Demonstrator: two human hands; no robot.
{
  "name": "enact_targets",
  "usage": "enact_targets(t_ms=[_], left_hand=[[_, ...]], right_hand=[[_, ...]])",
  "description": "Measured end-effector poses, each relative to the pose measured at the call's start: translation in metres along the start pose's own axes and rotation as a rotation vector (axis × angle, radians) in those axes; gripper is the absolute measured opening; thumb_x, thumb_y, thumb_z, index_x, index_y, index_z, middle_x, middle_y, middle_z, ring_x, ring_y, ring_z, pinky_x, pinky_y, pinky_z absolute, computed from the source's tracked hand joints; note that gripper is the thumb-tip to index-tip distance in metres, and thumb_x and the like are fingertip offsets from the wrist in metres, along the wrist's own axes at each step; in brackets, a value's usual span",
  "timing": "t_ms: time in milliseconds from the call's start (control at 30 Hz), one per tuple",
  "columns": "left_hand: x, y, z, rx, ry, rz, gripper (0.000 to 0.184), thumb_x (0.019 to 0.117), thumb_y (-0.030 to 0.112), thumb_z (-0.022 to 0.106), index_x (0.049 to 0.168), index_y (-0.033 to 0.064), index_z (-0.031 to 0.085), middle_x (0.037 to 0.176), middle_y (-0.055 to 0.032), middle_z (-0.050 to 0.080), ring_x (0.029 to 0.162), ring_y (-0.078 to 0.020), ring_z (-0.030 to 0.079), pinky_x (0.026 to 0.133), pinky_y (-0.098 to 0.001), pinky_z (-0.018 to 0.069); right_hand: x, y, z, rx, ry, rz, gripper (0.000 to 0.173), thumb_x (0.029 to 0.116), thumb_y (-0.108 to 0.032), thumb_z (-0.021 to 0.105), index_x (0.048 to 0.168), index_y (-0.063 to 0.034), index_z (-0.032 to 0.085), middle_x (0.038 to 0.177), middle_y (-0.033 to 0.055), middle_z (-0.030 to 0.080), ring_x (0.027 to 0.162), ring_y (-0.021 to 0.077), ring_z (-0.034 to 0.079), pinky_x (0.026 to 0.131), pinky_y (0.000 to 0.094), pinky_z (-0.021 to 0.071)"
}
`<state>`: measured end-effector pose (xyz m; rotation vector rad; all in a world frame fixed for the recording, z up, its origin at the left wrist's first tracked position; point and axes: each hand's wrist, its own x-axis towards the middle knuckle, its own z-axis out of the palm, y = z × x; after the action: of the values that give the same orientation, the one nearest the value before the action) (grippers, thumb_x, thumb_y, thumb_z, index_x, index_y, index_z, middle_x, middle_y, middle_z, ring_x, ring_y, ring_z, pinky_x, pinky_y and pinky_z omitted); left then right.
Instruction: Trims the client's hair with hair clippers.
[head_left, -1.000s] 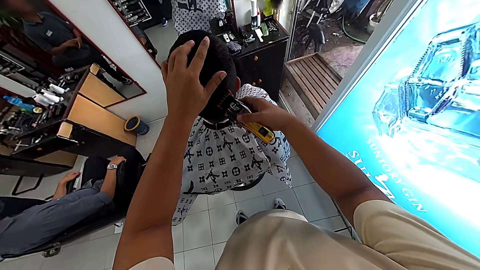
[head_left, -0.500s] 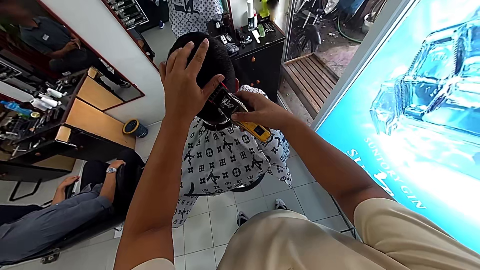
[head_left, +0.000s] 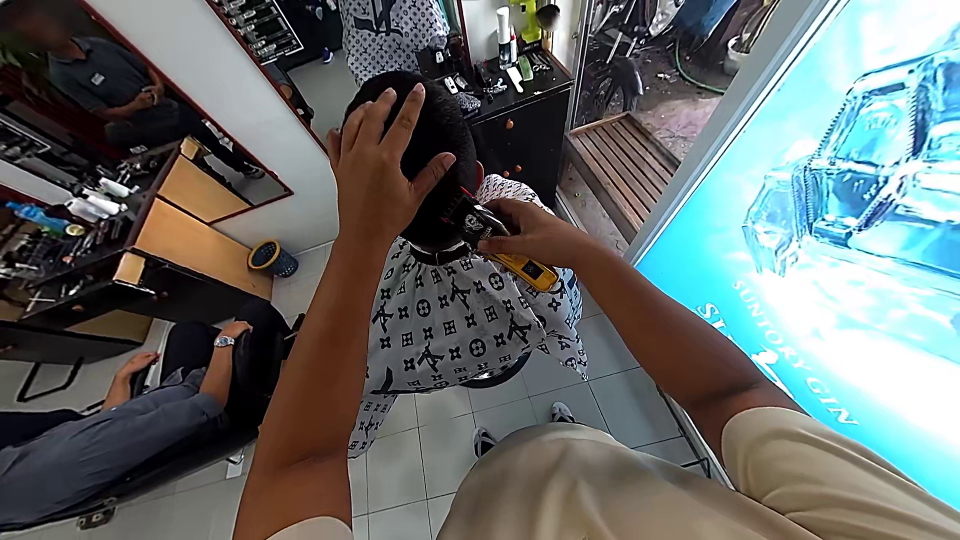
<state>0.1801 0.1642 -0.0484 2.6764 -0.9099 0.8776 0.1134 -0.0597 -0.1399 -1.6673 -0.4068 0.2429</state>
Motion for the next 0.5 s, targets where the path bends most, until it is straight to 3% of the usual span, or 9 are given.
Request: enact_targets(t_ms=[67,267,400,500], left_hand=[[-0.001,0.0,0.001,-0.005,0.0,-0.007,0.072,0.0985,0.069,0.047,0.157,0.0266,0.045,0.158,-0.0112,0.047,0.146,-0.0355,0.042,0.114,-0.0653,0.0276],[-0.001,0.0,0.0,0.004,0.009,-0.004,0.073,0.0982,0.069,0.047,0.157,0.0265,0.045,0.158,-0.0101,0.047,0.146,-0.0344,0.042,0.113,-0.0646,0.0286],[-0.002,-0.002,0.001,-0.008,0.006,-0.037,0.067,0.1009,0.065,0.045,0.157,0.0279,0.045,0.159,-0.01,0.046,0.148,-0.035,0.039,0.114,-0.0681,0.0255],[-0.001,-0.002,0.002,-0.014,0.017,-0.041,0.063,0.1022,0.061,0.046,0.156,0.0278,0.046,0.158,-0.0103,0.047,0.148,-0.0351,0.04,0.114,-0.0668,0.0275]], right_hand=[[0.0,0.0,-0.001,0.088,-0.012,0.043,0.048,0.0963,-0.019,0.07,0.137,-0.0019,0.05,0.108,0.0136,0.067,0.082,0.0195,0.071,0.07,0.0355,0.0635],[0.003,-0.021,-0.003,0.058,-0.059,-0.093,0.05,0.0955,-0.017,0.07,0.138,-0.0017,0.049,0.111,0.0109,0.069,0.084,0.0154,0.071,0.072,0.0315,0.0628],[0.009,0.006,-0.022,0.166,-0.105,0.076,0.047,0.0952,-0.017,0.066,0.137,-0.0041,0.05,0.109,0.014,0.068,0.083,0.0231,0.072,0.068,0.0388,0.0641],[0.012,-0.004,-0.02,0.217,-0.122,0.052,0.048,0.0935,-0.018,0.066,0.136,-0.006,0.05,0.107,0.0128,0.069,0.082,0.0225,0.073,0.066,0.0376,0.0644]])
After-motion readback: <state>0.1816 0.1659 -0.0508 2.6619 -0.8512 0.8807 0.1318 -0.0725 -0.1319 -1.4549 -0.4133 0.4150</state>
